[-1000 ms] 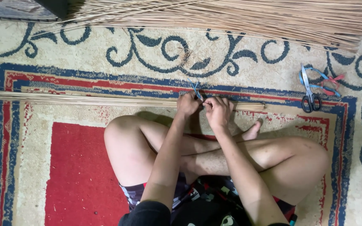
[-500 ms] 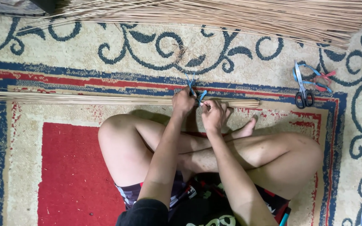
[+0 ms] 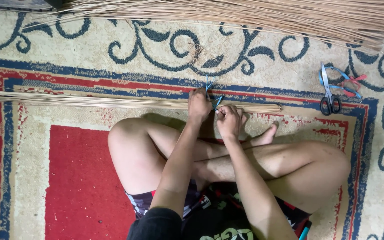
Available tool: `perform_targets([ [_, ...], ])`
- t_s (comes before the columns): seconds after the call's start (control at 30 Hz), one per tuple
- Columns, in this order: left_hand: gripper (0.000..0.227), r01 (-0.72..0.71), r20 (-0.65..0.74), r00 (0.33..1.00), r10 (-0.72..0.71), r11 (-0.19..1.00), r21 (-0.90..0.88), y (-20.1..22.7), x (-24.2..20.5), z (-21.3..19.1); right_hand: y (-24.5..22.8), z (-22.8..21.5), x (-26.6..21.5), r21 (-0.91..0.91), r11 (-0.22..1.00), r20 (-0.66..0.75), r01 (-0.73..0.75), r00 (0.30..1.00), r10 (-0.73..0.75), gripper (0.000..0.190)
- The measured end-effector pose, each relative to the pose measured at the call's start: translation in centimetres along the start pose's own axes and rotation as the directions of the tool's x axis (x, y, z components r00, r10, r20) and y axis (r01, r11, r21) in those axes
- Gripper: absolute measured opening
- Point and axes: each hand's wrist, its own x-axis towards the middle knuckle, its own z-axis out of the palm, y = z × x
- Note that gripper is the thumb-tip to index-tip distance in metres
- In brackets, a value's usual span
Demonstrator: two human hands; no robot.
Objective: The person is bundling a group of thin wooden sticks together by wrapping a blue plastic string around them multiple times and tying a knot.
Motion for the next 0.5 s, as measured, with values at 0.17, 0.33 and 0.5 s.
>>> perform_targets([
  [0.17,0.009,-0.095,-0.031,0.995,0.095,0.995,0.003,-2.0,0.0,0.4,1.7,1.2,0.9,0.057,0.997,0.014,0.057,0.998,-0.058,0.012],
  [0.33,0.043,-0.231,-0.154,0.962,0.225,0.973,-0.026,-1.9,-1.9,-0.5,2.8,0.6,0.3,0.073,0.978,-0.024,0.196,0.981,-0.194,0.013],
  [0.5,0.086,-0.243,-0.115,0.95,0.29,0.919,0.31,3.5,-5.6,-6.7,1.6,-0.5,-0.4,0.023,0.982,0.014,0.189,0.982,-0.189,0.023],
])
